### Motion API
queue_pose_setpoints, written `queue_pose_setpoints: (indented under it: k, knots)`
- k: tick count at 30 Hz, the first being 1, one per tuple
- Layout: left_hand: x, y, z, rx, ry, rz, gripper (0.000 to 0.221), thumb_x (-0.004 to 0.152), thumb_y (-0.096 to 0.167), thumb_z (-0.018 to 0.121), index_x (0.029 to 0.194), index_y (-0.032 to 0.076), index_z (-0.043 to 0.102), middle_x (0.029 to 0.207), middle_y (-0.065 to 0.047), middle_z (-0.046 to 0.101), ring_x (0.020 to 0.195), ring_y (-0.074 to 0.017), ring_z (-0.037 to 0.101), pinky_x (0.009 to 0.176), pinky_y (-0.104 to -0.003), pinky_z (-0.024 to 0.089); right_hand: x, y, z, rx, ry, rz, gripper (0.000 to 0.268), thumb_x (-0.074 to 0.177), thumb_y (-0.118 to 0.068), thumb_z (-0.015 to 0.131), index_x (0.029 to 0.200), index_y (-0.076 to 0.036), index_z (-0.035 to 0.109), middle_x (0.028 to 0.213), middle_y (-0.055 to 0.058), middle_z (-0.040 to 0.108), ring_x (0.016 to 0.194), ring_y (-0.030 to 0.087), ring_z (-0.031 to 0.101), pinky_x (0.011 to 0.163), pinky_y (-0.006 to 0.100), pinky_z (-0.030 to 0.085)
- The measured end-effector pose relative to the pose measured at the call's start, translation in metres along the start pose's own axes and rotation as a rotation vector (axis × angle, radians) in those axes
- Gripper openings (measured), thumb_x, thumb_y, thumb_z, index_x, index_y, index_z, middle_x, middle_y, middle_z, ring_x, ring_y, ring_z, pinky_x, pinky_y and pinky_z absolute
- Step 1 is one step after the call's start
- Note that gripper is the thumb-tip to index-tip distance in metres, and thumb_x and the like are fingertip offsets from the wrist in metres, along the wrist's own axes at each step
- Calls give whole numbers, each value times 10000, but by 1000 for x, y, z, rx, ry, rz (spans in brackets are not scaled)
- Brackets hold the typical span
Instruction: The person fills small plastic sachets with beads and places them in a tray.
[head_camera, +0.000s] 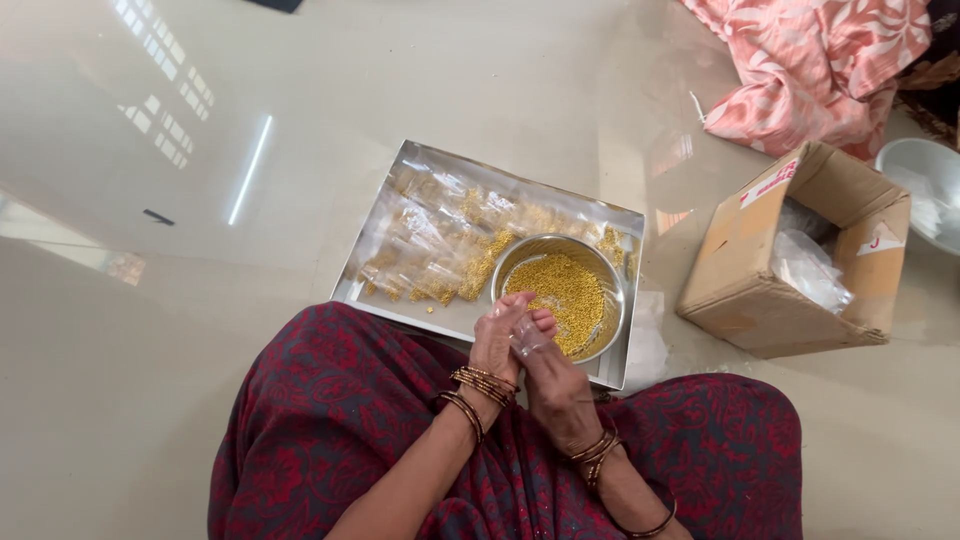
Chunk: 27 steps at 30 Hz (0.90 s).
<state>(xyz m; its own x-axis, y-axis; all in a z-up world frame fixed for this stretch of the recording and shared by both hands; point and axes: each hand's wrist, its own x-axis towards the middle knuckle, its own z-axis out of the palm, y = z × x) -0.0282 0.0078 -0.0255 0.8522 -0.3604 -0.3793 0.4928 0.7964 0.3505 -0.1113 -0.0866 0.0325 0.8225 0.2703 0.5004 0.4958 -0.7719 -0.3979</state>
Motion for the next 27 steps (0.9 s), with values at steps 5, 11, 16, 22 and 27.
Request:
queue_pose_setpoints:
  k: [5, 11, 16, 22, 27]
  knots:
    - [18, -24, -30, -118, -114, 24, 428, 979, 182, 684, 1268, -61, 482, 956, -191, 616, 840, -264, 671, 781, -401, 631, 3, 2, -4, -64, -50, -28, 495, 801, 74, 597, 1295, 65, 600, 1271, 238, 645, 1172, 413, 646, 923, 445, 571]
    - [0, -5, 0, 26, -17, 8, 403, 923, 199, 709, 1197, 40, 459, 919, -186, 674, 796, -274, 712, 775, -414, 630, 4, 3, -11, 80, -34, -31, 412, 843, 39, 615, 1254, 16, 606, 1179, 214, 687, 1163, 390, 666, 984, 452, 572]
    - [3, -4, -4, 69, 27, -49, 419, 876, 204, 744, 1217, 42, 562, 895, -153, 686, 753, -247, 711, 742, -407, 635, -10, 22, 1, 32, -151, 62, 506, 863, -20, 649, 1357, 47, 560, 1091, 213, 701, 956, 358, 707, 776, 423, 597]
    - [13, -19, -17, 61, -7, -102, 449, 898, 273, 814, 1147, 6, 554, 925, -179, 693, 788, -247, 712, 797, -402, 639, 5, 11, -17, -105, -231, 108, 539, 826, -28, 650, 1357, 8, 563, 1128, 209, 686, 933, 376, 699, 734, 433, 582]
    - [4, -8, 1, 176, 3, -90, 466, 813, 355, 793, 1147, 89, 605, 954, -163, 722, 870, -232, 726, 847, -391, 640, 14, 22, -19, 8, -172, 37, 461, 900, -65, 662, 1348, 1, 572, 1219, 173, 683, 1097, 353, 688, 897, 411, 579]
